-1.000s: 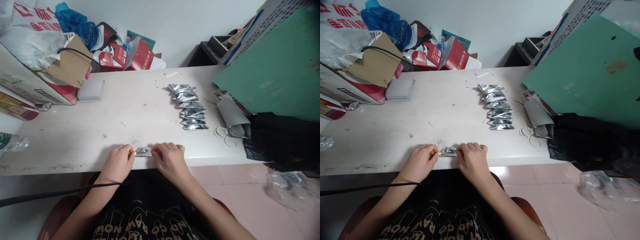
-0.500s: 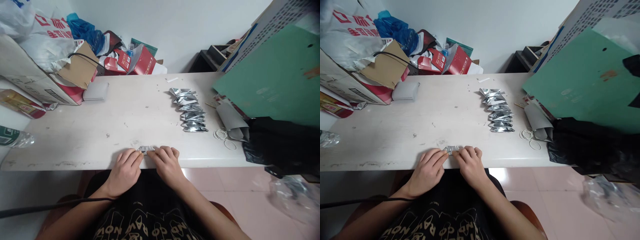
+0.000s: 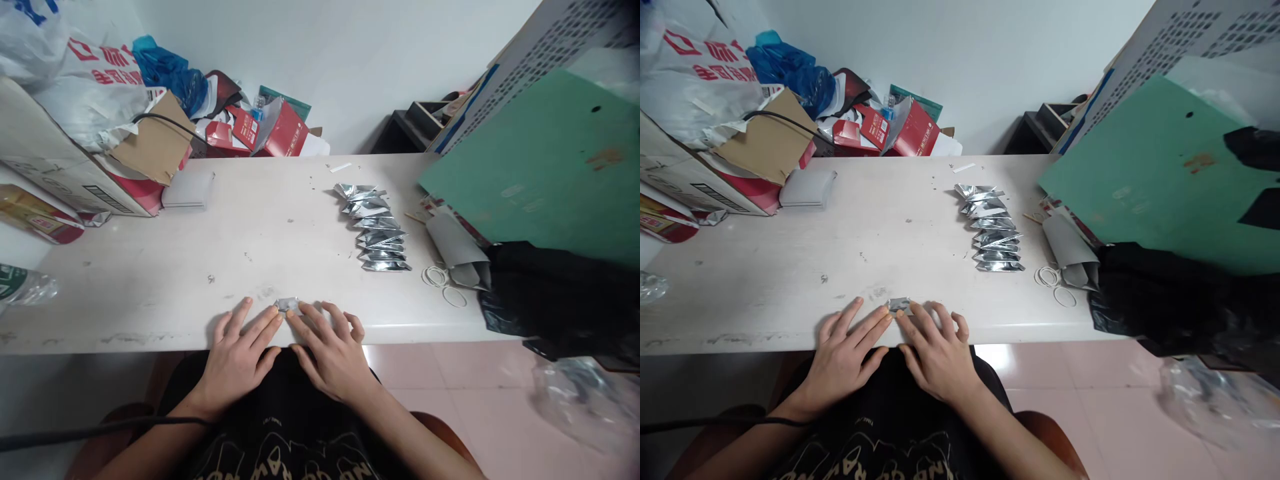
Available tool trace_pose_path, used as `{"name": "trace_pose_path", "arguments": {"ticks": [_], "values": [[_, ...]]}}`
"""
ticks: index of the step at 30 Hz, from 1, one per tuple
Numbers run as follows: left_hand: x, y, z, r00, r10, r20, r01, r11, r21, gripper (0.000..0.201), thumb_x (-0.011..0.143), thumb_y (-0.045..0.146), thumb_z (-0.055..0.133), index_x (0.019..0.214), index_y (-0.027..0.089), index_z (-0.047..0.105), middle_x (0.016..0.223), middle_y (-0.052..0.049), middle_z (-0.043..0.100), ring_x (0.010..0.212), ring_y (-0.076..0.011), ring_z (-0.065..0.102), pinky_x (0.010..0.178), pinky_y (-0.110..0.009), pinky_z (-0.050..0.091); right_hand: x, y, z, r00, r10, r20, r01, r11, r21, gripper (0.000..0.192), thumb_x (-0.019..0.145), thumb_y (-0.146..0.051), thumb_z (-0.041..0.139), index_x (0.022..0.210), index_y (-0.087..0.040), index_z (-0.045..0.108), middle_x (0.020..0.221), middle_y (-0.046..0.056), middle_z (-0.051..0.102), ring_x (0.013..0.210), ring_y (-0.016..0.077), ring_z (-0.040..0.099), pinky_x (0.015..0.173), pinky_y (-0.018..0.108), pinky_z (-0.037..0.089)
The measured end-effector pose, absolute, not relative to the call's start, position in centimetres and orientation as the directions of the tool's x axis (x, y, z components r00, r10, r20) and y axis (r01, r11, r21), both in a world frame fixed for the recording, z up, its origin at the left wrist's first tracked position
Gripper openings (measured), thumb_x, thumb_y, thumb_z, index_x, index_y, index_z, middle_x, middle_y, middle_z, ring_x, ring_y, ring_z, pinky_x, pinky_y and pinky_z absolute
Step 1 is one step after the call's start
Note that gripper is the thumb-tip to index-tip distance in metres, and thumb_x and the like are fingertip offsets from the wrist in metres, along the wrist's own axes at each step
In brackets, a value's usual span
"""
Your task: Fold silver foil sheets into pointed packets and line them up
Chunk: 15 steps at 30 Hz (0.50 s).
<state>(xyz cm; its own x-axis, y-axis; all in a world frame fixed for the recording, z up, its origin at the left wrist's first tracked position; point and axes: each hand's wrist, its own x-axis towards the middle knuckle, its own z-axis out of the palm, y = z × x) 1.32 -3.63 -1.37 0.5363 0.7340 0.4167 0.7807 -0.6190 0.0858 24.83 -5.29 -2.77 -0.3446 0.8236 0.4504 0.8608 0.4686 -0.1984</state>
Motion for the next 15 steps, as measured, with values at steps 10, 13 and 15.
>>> {"name": "trace_pose_path", "arguments": {"ticks": [10,13,15], "values": [[-0.3,-3.7,-1.1,0.595,0.703,0.390,0.757,-0.653,0.021,0.045,0.106,0.025,0.060,0.151,0.026,0.064,0.153,0.000,0.068,0.152,-0.0383,0.045,0.121,-0.057,0.028,27.6,-5.6,-3.0,-0.388,0.810,0.439,0.831,0.513,-0.213,0.069,0.103,-0.035,0.065,0.168,-0.035,0.043,0.155,-0.003,0.066,0.144,0.0386,0.051,0.104,0.050,0.032],[0.2,-3.6,-1.1,0.563,0.700,0.440,0.759,-0.648,0.059,0.037,0.107,0.026,0.060,0.143,0.024,0.069,0.145,-0.001,0.074,0.142,-0.0359,0.053,0.117,-0.054,0.032,27.5,-5.6,-3.6,-0.367,0.792,0.488,0.812,0.529,-0.248,0.062,0.104,-0.034,0.069,0.163,-0.035,0.050,0.149,-0.002,0.071,0.135,0.0347,0.059,0.102,0.048,0.033],[1.2,-3.2,-1.0,0.551,0.690,0.469,0.752,-0.655,0.079,0.035,0.108,0.033,0.061,0.140,0.022,0.070,0.140,-0.004,0.076,0.133,-0.0338,0.058,0.113,-0.051,0.036,27.2,-5.4,-4.0,-0.346,0.776,0.527,0.795,0.541,-0.274,0.054,0.105,-0.033,0.070,0.158,-0.033,0.057,0.145,-0.001,0.074,0.125,0.0310,0.064,0.102,0.047,0.032]]}}
